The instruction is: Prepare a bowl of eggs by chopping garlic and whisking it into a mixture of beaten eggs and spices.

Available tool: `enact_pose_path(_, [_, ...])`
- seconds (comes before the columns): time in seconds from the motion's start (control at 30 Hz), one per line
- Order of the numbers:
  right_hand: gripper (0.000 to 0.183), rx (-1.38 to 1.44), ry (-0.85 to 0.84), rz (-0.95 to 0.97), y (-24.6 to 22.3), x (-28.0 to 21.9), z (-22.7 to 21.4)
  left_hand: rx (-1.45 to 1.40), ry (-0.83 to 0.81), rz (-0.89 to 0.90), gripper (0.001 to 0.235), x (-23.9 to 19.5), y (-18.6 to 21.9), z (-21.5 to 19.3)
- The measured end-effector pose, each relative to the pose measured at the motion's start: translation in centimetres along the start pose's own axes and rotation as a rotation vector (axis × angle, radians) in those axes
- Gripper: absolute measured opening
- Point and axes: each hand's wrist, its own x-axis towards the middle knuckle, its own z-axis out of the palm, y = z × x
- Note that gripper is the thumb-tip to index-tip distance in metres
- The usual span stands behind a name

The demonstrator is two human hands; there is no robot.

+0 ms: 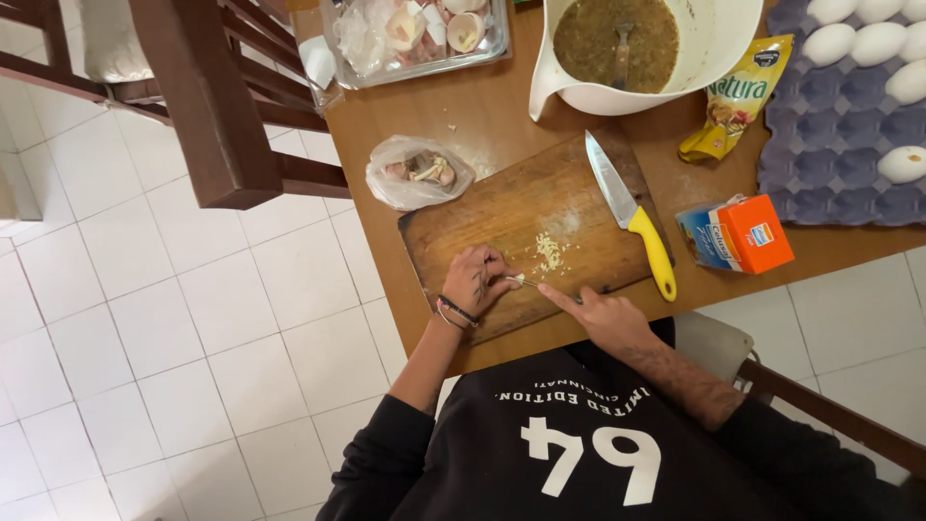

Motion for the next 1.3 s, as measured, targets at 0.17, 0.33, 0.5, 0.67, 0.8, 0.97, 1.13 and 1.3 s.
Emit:
enact_pose_path(0.17, [0.081, 0.104, -0.132, -0.002, 0.0, -0.1, -1.0, -0.009, -0.021, -0.021, 0.024, 0.0, -0.1, 0.0])
enact_pose_path(0.33, [0.078, 0.14, -0.157, -0.021, 0.0, 0.3, -1.9, -0.015, -0.03, -0.034, 0.024, -0.1, -0.4, 0.2])
enact_pose_path(0.5, [0.079, 0.062, -0.156, -0.016, -0.1, 0.3, -1.6, -0.004, -0.022, -0.025, 0.023, -0.1, -0.7, 0.5])
enact_pose_path(0.67, [0.082, 0.049, -0.149, 0.016, -0.8, 0.4, -2.3, 0.002, -0.019, -0.018, 0.023, -0.1, -0.3, 0.2])
enact_pose_path(0.8, [0.084, -0.011, -0.148, 0.049, -1.9, 0.5, -1.5, -0.024, -0.013, -0.007, 0.021, 0.1, -0.2, -0.1])
enact_pose_path(0.97, [0.083, -0.018, -0.01, 0.027, -0.3, -0.1, 0.5, -0.001, -0.016, 0.028, 0.024, 0.2, -0.1, 0.0])
enact_pose_path(1.13, [0.08, 0.103, -0.047, 0.012, -0.2, -0.6, 0.5, -0.006, 0.009, 0.045, 0.026, -0.1, -0.1, -0.1])
enact_pose_path(1.3, [0.076, 0.131, -0.114, -0.014, -0.1, 0.1, -0.8, 0.037, -0.012, 0.023, 0.024, -0.1, 0.1, -0.2])
